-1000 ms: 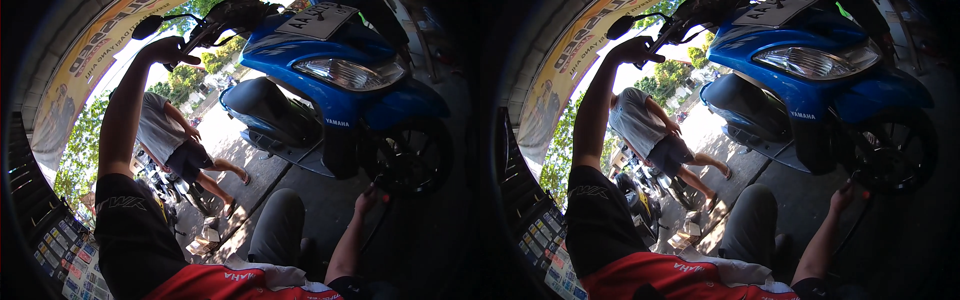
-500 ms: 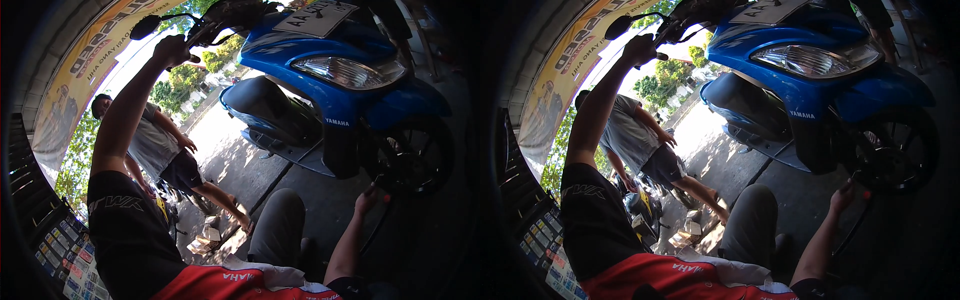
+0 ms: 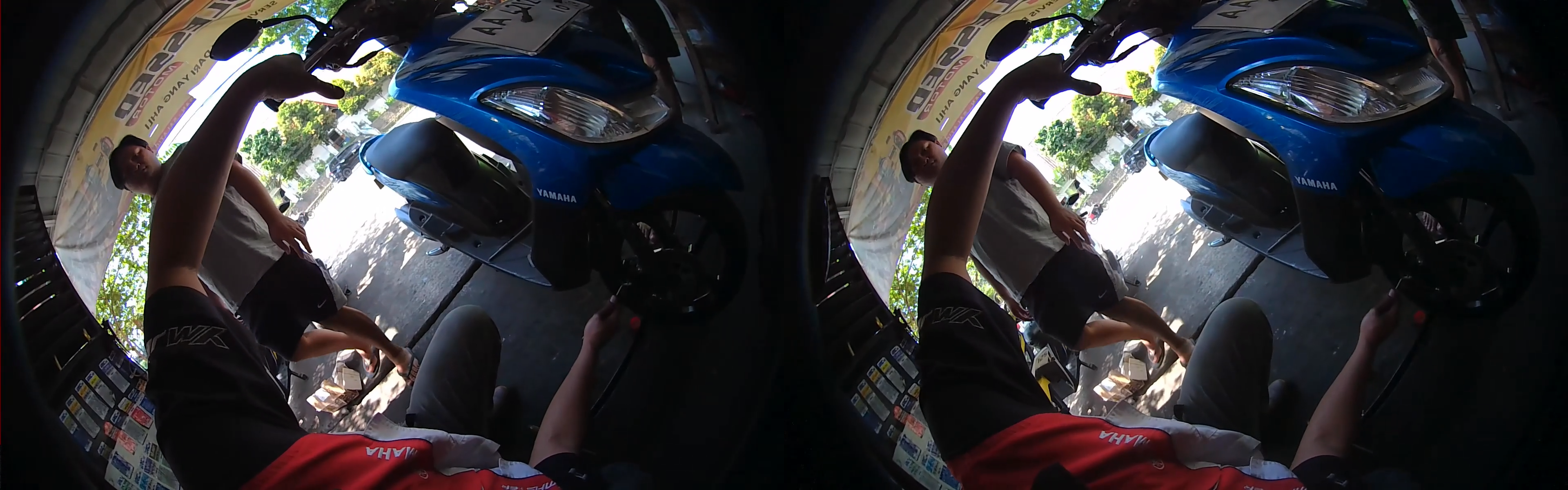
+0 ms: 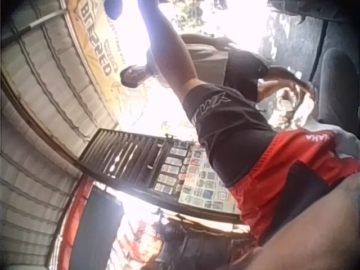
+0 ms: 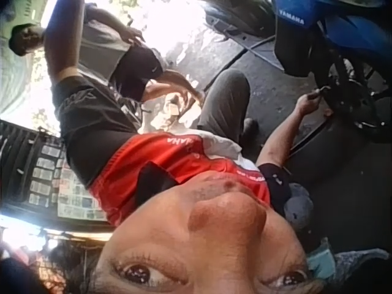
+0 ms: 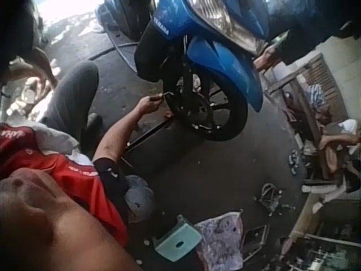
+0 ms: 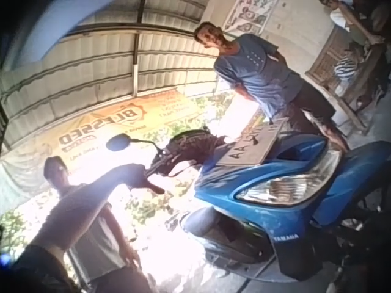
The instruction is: Repairing and servicing the front brake caliper and pads on a blue Yamaha scooter.
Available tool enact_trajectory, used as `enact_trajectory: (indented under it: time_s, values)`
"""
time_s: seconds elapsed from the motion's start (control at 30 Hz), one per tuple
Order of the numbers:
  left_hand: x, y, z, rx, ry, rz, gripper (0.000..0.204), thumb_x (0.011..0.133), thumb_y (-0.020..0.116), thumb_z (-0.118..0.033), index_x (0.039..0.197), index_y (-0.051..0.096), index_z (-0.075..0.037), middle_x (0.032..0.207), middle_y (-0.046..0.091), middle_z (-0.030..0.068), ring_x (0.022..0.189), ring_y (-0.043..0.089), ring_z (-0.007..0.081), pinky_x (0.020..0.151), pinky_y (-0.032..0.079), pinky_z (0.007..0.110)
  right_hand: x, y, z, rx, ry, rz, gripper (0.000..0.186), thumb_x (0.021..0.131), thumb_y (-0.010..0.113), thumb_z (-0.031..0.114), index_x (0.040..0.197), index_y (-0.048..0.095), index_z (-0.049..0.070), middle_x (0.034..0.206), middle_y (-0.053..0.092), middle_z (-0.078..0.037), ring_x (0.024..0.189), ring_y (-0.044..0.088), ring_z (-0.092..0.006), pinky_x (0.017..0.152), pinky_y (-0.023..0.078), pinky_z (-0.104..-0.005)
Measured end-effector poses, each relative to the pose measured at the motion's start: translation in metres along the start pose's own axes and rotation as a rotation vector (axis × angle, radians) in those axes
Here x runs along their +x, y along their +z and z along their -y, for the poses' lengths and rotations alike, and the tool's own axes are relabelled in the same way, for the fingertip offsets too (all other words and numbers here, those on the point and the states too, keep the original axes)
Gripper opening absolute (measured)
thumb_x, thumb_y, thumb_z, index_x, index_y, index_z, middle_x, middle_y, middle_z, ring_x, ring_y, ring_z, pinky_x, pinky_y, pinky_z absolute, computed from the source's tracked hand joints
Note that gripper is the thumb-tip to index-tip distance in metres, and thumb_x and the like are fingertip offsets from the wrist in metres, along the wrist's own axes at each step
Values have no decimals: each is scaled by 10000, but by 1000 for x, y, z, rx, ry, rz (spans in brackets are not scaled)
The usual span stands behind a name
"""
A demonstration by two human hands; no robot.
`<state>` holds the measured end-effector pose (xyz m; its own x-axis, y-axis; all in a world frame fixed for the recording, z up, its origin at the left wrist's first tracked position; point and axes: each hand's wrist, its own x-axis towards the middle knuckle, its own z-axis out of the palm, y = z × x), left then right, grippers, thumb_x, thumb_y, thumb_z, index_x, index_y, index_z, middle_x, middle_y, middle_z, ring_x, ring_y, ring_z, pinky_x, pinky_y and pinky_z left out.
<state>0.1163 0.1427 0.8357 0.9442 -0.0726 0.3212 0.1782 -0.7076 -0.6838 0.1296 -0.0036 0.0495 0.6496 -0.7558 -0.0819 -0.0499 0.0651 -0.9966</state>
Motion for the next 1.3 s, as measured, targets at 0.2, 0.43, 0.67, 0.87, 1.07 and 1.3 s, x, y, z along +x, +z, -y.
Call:
enact_trajectory:
  time_s: [0.2,0.43,0.67,0.87,1.07,1.3]
  values:
    - [20,29,25,282,-25,-303,745,701,843,-661,967,717,23,899,742,210,861,746,344,820,583,462,-1,2,-4,46,-90,-31,404,1094,407,246,1244,640,-48,1212,682,-271,1181,638,-419,993,507,-452]
    - [24,32,21,318,-15,-373,841,662,824,-733,1040,713,10,918,744,193,885,744,357,827,588,450,0,3,-7,25,-36,7,409,1097,401,249,1242,640,-48,1232,672,-266,1181,641,-406,984,514,-444]
    - [8,2,7,-37,-44,32,867,640,788,-810,901,646,5,719,676,111,623,707,237,663,595,357,-1,-2,5,38,-110,-64,452,1106,407,319,1205,646,-52,1116,693,-260,1059,674,-412,888,521,-457]
    - [12,24,13,351,-58,-283,820,721,821,-666,1174,622,-12,1052,728,195,1016,717,358,858,575,478,-5,-4,16,41,-114,-49,407,1104,412,278,1174,648,-47,1106,687,-261,1054,674,-413,899,521,-461]
    - [17,24,10,333,-31,-244,878,669,789,-779,1084,657,-16,995,729,165,971,721,348,853,575,464,-8,-10,5,16,-76,-51,403,1101,419,290,1163,657,-29,1106,701,-240,1046,686,-396,887,531,-453]
    - [44,7,78,-353,123,79,473,849,806,-533,784,571,-128,583,522,-48,477,523,78,476,435,262,-11,-2,34,44,-91,-100,337,1071,477,353,1048,678,84,931,710,-212,902,668,-475,748,529,-529]
